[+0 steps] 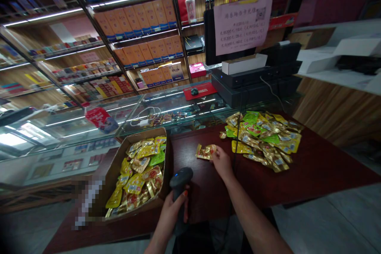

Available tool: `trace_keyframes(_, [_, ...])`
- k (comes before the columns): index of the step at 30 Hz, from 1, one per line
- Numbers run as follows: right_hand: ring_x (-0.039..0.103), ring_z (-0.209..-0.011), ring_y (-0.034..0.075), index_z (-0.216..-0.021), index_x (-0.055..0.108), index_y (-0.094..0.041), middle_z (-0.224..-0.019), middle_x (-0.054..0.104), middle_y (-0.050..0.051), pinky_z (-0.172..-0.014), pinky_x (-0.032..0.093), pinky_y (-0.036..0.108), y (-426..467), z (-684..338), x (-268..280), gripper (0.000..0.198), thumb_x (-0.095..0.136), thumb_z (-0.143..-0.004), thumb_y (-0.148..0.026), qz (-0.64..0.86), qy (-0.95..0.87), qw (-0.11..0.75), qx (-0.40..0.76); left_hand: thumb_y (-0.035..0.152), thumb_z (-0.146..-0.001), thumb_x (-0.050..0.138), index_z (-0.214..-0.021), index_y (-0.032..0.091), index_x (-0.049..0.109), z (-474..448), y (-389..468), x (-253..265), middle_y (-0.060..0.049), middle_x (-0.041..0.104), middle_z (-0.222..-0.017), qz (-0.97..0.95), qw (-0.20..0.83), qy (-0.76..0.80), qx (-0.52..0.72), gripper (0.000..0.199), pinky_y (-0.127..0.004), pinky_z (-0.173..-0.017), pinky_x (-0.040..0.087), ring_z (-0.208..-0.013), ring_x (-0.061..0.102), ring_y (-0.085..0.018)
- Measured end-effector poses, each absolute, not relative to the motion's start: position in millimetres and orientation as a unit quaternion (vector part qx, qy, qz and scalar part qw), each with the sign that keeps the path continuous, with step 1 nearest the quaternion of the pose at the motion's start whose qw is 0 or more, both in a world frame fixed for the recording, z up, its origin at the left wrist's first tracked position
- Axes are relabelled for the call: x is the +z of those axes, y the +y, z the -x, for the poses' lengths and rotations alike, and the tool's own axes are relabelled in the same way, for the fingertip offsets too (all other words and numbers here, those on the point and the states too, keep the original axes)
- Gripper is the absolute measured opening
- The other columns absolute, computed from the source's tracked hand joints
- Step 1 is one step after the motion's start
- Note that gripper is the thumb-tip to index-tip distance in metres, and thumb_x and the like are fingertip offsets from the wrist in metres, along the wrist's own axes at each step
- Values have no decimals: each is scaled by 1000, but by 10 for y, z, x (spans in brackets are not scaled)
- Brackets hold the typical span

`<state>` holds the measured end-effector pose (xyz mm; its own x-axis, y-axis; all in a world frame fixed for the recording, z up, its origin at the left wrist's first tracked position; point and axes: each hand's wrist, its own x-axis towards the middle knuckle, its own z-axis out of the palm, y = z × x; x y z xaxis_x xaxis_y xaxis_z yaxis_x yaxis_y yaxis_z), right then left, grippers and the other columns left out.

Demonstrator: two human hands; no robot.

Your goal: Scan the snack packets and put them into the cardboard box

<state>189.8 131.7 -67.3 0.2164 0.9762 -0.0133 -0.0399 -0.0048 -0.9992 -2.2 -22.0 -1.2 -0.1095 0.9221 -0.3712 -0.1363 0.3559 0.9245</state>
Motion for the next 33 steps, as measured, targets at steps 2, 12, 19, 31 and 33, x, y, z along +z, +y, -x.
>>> trace_keyframes(2, [76, -93, 27, -99, 73, -21, -107, 79, 11, -78, 63, 41, 1333, -1936, -682, 35, 65, -72, -41, 516, -457, 577, 439, 68, -63, 80, -85, 17, 59, -1, -246, 30, 8, 53, -49, -360, 557, 594, 455, 59, -20, -33, 37, -32, 45, -9])
trace_keyframes(12, [75, -99, 26, -89, 80, -25, -98, 81, 5, -97, 55, 44, 1273, -2008, -627, 31, 51, -77, -27, 546, -545, 513, 377, 59, -71, 78, -79, 19, 56, -90, -174, 207, 7, 54, -49, -390, 554, 588, 442, 47, -19, -35, 36, -33, 47, -9])
trace_keyframes(19, [75, -101, 23, -149, 49, -23, -111, 80, 4, -94, 58, 39, 1227, -1938, -508, 68, 59, -83, -31, 491, -548, 520, 433, 56, -75, 75, -83, 19, 56, -74, -156, 307, 7, 52, -45, -421, 537, 602, 415, 42, -19, -36, 36, -33, 45, -10])
trace_keyframes(31, [73, -110, 28, -137, 61, -19, -125, 74, 14, -99, 57, 44, 1214, -1904, -534, 55, 63, -83, -32, 455, -559, 553, 418, 40, -76, 75, -81, 16, 64, -93, -150, 446, 6, 53, -49, -462, 515, 600, 402, 28, -18, -36, 36, -35, 48, -9])
trace_keyframes(33, [74, -109, 28, -137, 60, -18, -125, 74, 14, -99, 57, 45, 1214, -1907, -544, 55, 63, -84, -32, 453, -563, 552, 417, 39, -75, 76, -81, 16, 65, -91, -153, 441, 6, 53, -48, -458, 514, 601, 407, 27, -18, -36, 36, -35, 48, -9])
